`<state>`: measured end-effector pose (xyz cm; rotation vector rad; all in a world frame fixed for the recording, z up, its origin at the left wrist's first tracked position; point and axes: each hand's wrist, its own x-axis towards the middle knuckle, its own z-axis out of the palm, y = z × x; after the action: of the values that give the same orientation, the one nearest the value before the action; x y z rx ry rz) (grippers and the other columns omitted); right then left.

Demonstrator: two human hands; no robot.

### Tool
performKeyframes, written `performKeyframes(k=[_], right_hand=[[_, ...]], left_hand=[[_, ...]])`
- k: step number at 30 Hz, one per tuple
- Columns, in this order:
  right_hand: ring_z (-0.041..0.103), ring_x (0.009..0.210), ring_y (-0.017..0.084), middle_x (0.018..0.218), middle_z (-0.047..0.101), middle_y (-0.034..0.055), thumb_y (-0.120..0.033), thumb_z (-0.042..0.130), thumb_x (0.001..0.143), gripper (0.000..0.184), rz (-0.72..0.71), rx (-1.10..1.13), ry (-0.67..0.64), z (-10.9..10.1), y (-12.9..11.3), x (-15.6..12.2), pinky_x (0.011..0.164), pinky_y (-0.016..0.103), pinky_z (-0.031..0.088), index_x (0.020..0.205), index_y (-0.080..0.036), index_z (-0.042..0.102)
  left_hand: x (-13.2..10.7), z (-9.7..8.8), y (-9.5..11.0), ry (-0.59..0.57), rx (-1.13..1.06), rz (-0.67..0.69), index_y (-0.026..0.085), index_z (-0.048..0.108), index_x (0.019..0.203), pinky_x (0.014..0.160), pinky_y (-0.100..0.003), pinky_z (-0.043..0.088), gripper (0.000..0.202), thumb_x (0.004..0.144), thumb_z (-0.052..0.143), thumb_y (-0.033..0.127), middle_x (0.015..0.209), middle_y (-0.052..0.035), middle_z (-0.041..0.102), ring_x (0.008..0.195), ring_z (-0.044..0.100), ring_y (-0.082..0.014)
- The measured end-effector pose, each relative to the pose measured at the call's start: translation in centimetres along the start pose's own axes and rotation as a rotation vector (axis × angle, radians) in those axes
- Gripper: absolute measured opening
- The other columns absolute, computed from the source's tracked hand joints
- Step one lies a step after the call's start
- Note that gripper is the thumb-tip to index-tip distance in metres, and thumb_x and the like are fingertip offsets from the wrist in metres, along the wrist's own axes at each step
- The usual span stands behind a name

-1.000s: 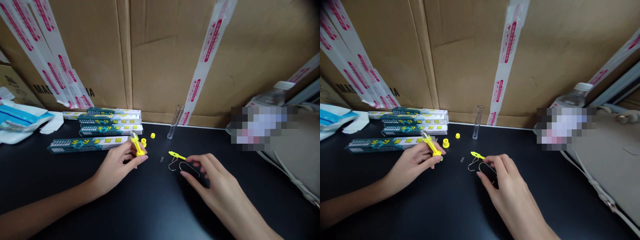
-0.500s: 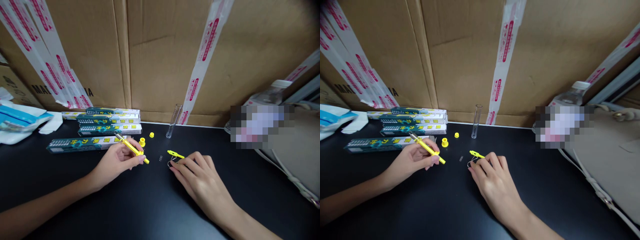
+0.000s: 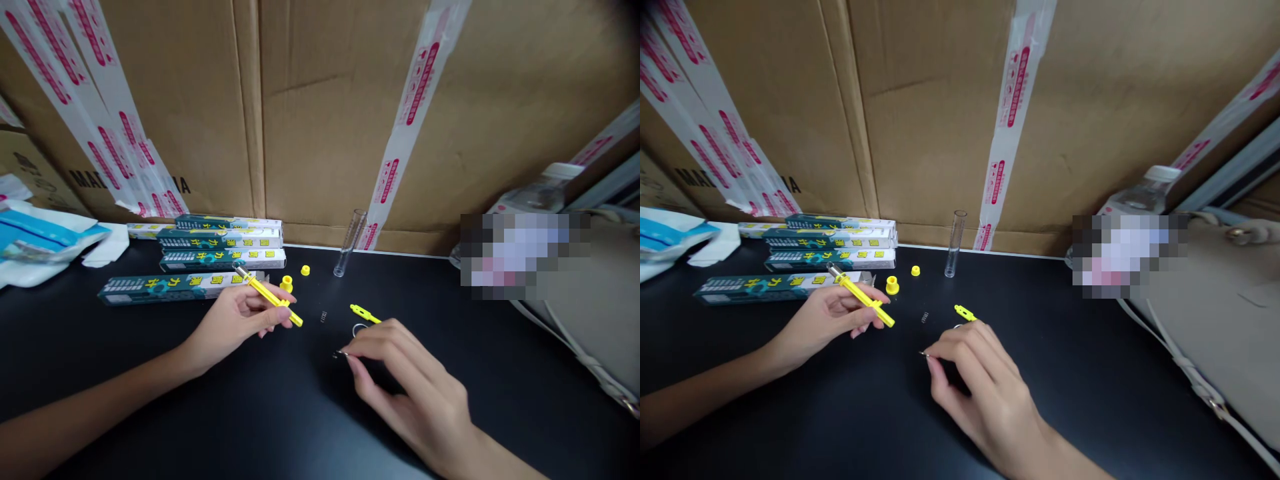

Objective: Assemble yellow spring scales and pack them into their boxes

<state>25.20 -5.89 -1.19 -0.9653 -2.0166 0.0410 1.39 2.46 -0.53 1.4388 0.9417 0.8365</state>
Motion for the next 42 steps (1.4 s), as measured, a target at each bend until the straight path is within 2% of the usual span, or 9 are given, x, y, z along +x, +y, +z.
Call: performKeyframes(k=[2, 5, 8, 14, 17, 22, 25, 35, 42], right_hand=[[0.067, 0.084, 0.015, 0.090, 0.070, 0.0035, -0.009, 0.057, 0.093, 0.012, 0.183, 0.196, 0.004, 0.1, -0.3, -0.4, 0.075, 0.028, 0.052, 0.090, -0.021, 0.057], [0.071, 0.090, 0.016, 0.100, 0.074, 0.0023, -0.020, 0.051, 0.099, 0.021, 0.406, 0.443, -0.010, 0.1, -0.6, -0.6, 0.075, 0.027, 0.055, 0.079, -0.024, 0.048], [0.071, 0.087, 0.015, 0.099, 0.077, 0.0015, -0.025, 0.050, 0.100, 0.025, 0.493, 0.546, -0.017, 0.1, -0.6, -0.4, 0.076, 0.025, 0.055, 0.075, -0.024, 0.046], [0.067, 0.073, 0.012, 0.078, 0.071, -0.0014, -0.028, 0.073, 0.085, 0.011, 0.601, 0.600, 0.019, 0.5, -0.4, 0.2, 0.068, 0.018, 0.055, 0.078, -0.023, 0.067], [0.066, 0.064, 0.011, 0.075, 0.073, -0.0004, -0.029, 0.075, 0.084, 0.009, 0.674, 0.650, 0.010, 0.5, -0.3, 0.3, 0.061, 0.016, 0.056, 0.079, -0.022, 0.073], [0.072, 0.064, 0.013, 0.079, 0.078, 0.0017, -0.026, 0.072, 0.087, 0.004, 0.685, 0.716, 0.048, 0.9, -0.7, 0.3, 0.064, 0.020, 0.061, 0.090, -0.022, 0.072], [0.075, 0.066, 0.016, 0.078, 0.080, 0.0013, -0.026, 0.075, 0.084, 0.017, 0.724, 0.728, 0.102, 1.6, -1.0, 0.4, 0.066, 0.023, 0.064, 0.101, -0.023, 0.071], [0.076, 0.068, 0.017, 0.080, 0.079, 0.0014, -0.024, 0.076, 0.083, 0.002, 0.640, 0.606, 0.135, 2.3, -0.9, 0.8, 0.066, 0.022, 0.064, 0.084, -0.023, 0.078], [0.076, 0.071, 0.018, 0.079, 0.078, 0.0014, -0.023, 0.077, 0.082, 0.003, 0.611, 0.607, 0.123, 2.4, -0.9, 0.9, 0.067, 0.023, 0.065, 0.083, -0.022, 0.075]], left_hand=[[-0.2, 0.2, 0.2, -0.006, 0.035, -0.005, 0.015, 0.070, 0.094, 0.051, -0.016, 0.045, 0.026, 0.079, 0.077, 0.035, 0.072, -0.0021, 0.075, 0.059, 0.061, -0.0085], [-0.2, 0.3, 0.2, -0.004, 0.067, -0.020, 0.015, 0.070, 0.091, 0.050, -0.016, 0.045, 0.023, 0.079, 0.076, 0.033, 0.071, -0.0019, 0.074, 0.058, 0.061, -0.0087], [-0.1, 0.2, 0.1, -0.018, 0.065, -0.036, 0.014, 0.069, 0.088, 0.048, -0.018, 0.043, 0.026, 0.078, 0.076, 0.037, 0.069, -0.0026, 0.074, 0.056, 0.060, -0.0095], [-0.2, 0.7, 0.2, -0.060, -0.034, -0.014, 0.015, 0.062, 0.080, 0.047, -0.018, 0.042, 0.032, 0.078, 0.076, 0.043, 0.066, -0.0019, 0.071, 0.052, 0.054, -0.0079], [-0.5, 1.5, 0.5, -0.095, -0.128, -0.012, 0.017, 0.052, 0.075, 0.048, -0.017, 0.040, 0.035, 0.080, 0.075, 0.042, 0.066, -0.0012, 0.071, 0.051, 0.052, -0.0063], [-0.9, 2.1, 0.8, -0.117, -0.131, -0.057, 0.019, 0.043, 0.073, 0.049, -0.019, 0.041, 0.040, 0.079, 0.077, 0.039, 0.067, -0.0025, 0.073, 0.052, 0.053, -0.0077], [-1.0, 2.2, 0.8, -0.162, -0.091, -0.058, 0.020, 0.043, 0.073, 0.050, -0.020, 0.041, 0.039, 0.082, 0.074, 0.042, 0.069, -0.0036, 0.074, 0.054, 0.055, -0.0089], [-1.2, 2.0, 0.8, -0.276, 0.016, -0.067, 0.015, 0.068, 0.089, 0.055, -0.021, 0.042, 0.027, 0.088, 0.068, 0.042, 0.077, -0.0050, 0.077, 0.059, 0.061, -0.0100], [-1.1, 2.1, 0.5, -0.260, 0.005, -0.054, 0.016, 0.066, 0.081, 0.053, -0.020, 0.041, 0.028, 0.087, 0.069, 0.043, 0.076, -0.0043, 0.077, 0.058, 0.062, -0.0103]])
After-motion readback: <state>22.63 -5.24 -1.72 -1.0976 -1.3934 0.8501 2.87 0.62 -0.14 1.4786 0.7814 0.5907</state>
